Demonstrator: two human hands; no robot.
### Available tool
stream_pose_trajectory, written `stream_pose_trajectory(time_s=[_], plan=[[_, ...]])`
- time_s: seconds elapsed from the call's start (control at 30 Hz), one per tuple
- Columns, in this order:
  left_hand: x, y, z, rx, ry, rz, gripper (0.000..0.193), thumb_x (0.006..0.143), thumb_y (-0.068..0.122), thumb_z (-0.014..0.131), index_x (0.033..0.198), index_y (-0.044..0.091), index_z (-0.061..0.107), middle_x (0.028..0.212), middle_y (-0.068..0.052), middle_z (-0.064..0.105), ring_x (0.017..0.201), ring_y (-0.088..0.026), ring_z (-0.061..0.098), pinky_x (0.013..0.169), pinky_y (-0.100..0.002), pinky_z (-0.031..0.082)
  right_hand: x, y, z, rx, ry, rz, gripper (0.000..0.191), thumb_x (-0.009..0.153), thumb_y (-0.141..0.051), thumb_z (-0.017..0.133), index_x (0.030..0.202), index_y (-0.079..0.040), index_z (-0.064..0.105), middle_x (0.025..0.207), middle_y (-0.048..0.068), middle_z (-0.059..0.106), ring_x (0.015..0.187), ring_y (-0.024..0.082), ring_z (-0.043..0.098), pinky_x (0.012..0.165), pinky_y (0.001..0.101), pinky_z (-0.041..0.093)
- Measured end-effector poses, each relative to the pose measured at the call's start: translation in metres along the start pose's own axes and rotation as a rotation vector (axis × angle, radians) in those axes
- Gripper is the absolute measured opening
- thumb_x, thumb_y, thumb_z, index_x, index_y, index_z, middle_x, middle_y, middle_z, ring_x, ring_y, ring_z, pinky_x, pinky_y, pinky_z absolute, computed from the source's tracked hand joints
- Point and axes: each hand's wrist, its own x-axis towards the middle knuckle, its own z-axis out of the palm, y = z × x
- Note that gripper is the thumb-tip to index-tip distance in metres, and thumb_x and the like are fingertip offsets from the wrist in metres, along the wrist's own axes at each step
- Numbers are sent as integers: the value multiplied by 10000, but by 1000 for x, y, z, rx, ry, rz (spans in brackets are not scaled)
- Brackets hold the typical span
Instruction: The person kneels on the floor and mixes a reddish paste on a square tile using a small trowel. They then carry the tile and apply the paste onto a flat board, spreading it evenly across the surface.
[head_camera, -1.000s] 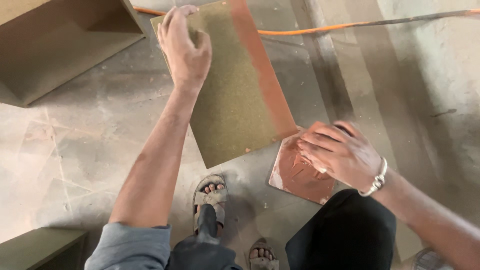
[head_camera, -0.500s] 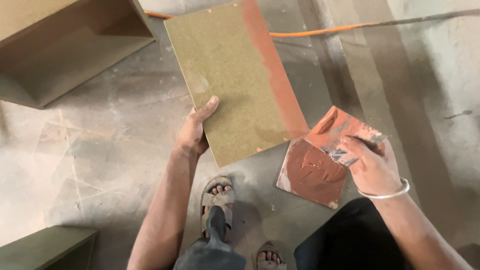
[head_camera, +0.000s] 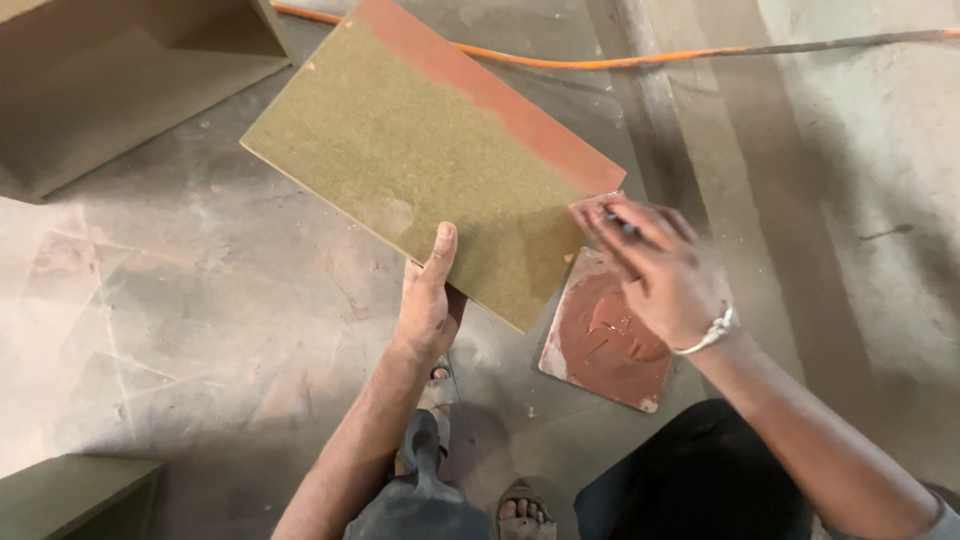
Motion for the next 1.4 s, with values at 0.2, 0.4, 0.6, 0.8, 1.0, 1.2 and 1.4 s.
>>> stream_pose_trajectory(time_s=[0.2, 0.4, 0.6, 0.8, 1.0, 1.2, 1.4], plan=[[6, -1, -3, 48, -16, 12, 652, 961, 339, 658, 1499, 78, 398, 1448, -74, 536, 1317, -215, 544, 1091, -417, 472, 1, -7, -5, -218, -140, -172, 469, 808, -198, 725, 1274, -163, 684, 1310, 38, 618, 1147, 281, 627, 943, 442, 529], [8, -1, -9, 108, -63, 54, 641, 993, 319, 644, 1511, 26, 408, 1457, -104, 533, 1328, -226, 527, 1095, -407, 452, 34, 11, -16, -246, -89, 34, 376, 890, -160, 693, 1258, -234, 718, 1306, -67, 661, 1136, 207, 620, 987, 400, 537], [13, -8, -17, 114, -63, 88, 678, 988, 305, 653, 1534, 23, 366, 1477, -98, 508, 1348, -215, 500, 1140, -406, 412, 25, -28, -21, -227, -363, -87, 456, 728, -178, 722, 1159, -313, 784, 1145, -93, 733, 1016, 183, 643, 868, 453, 513], [16, -7, -19, 163, -36, 53, 690, 980, 323, 655, 1528, 22, 362, 1482, -87, 497, 1360, -200, 486, 1148, -395, 395, 20, -14, -35, -36, -225, -65, 415, 863, -123, 694, 1239, -289, 750, 1289, -102, 670, 1158, 185, 593, 960, 347, 493], [16, -7, -19, 144, -47, 40, 663, 976, 320, 656, 1506, 14, 401, 1441, -108, 538, 1318, -216, 526, 1119, -411, 432, 22, -11, -15, -217, -7, -50, 615, 750, -89, 709, 1344, -247, 709, 1325, -13, 650, 1220, 248, 587, 1034, 421, 481], [14, -7, -17, 94, -50, 50, 662, 978, 296, 670, 1513, 24, 392, 1450, -113, 530, 1327, -229, 522, 1121, -417, 434, 2, -20, -21, -84, -294, -123, 472, 747, -149, 722, 1208, -252, 722, 1261, -35, 668, 1119, 218, 637, 915, 409, 515], [14, -4, -17, 125, -23, 16, 695, 964, 313, 664, 1529, 40, 366, 1490, -107, 494, 1353, -224, 497, 1135, -415, 413, 49, 4, -16, -190, -107, 86, 373, 834, -151, 689, 1201, -184, 743, 1285, -30, 685, 1121, 229, 638, 955, 420, 547]])
